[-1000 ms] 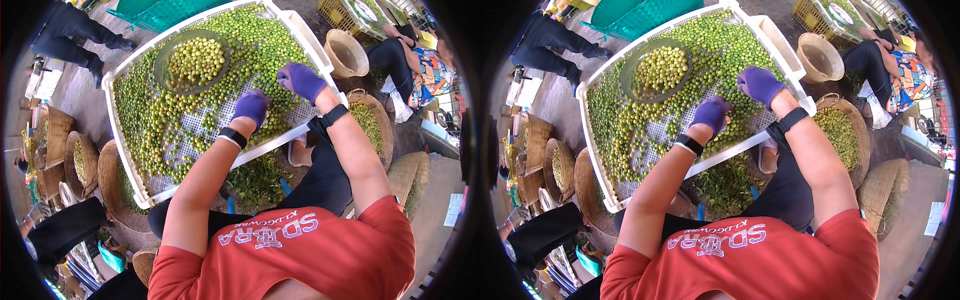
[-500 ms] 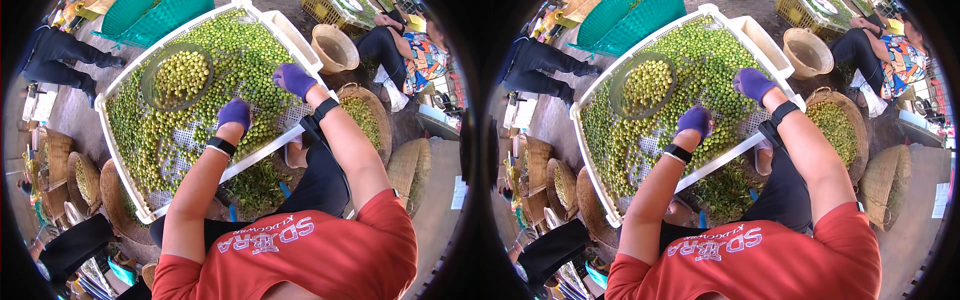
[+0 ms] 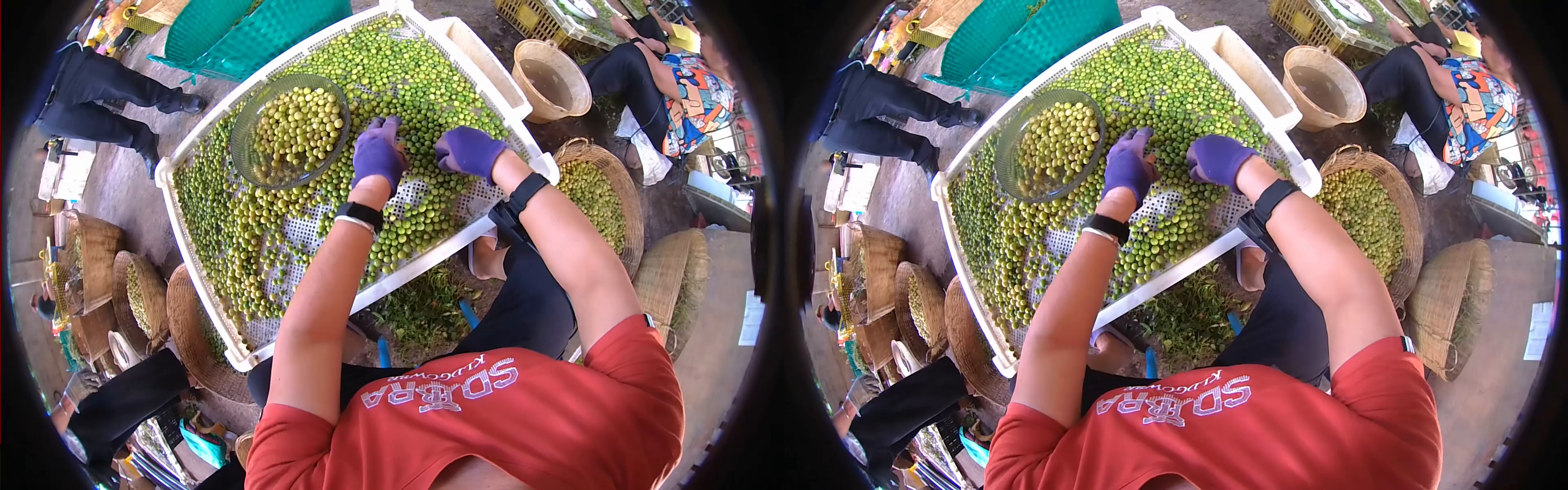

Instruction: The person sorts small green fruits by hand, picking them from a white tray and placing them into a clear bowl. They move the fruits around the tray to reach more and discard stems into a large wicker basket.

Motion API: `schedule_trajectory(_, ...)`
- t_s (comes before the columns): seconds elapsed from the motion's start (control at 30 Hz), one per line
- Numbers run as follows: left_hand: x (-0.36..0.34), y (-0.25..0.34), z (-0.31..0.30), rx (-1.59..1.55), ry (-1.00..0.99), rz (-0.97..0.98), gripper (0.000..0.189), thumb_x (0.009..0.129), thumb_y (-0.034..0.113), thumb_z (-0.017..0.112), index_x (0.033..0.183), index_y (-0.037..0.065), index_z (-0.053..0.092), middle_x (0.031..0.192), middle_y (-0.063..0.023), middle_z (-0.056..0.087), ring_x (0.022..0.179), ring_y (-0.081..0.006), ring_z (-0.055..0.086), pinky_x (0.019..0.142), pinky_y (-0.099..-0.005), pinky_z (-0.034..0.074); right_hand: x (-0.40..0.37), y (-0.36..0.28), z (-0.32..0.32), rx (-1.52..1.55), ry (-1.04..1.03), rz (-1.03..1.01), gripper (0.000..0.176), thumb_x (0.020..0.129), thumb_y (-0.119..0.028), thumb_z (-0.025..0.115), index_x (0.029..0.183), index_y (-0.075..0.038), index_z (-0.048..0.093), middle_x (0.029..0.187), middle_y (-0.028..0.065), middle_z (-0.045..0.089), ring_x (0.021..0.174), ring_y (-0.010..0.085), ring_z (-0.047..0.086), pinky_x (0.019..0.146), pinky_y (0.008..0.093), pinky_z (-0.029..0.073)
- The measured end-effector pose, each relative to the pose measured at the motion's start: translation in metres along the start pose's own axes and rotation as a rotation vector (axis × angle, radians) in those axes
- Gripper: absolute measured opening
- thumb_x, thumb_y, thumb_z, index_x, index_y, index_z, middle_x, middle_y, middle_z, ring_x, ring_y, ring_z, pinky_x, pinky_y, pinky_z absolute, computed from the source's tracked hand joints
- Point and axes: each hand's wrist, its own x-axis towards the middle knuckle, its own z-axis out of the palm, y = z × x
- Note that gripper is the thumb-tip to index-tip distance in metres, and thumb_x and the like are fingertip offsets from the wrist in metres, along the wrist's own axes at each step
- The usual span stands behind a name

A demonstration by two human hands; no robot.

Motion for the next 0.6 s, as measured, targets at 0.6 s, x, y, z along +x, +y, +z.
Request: schedule_trajectory(0.6, 0.016, -0.03, -0.013, 0.092, -0.3, -0.119, 0.034, 0.074, 0.013, 0.07, 0.107, 0.011, 0.066, 0.113, -0.0181, 0.061, 0.108, -0.0352, 0.058, 0.091, -0.0414, 0.049, 0.017, 0.028, 0.019, -0.078, 0.229, 0.003, 0.015, 0.081, -0.023, 0.064, 0.087, -0.01, 0.064, 0.092, 0.0157, 0.064, 0.086, 0.0344, 0.064, 0.073, 0.0451, 0.05)
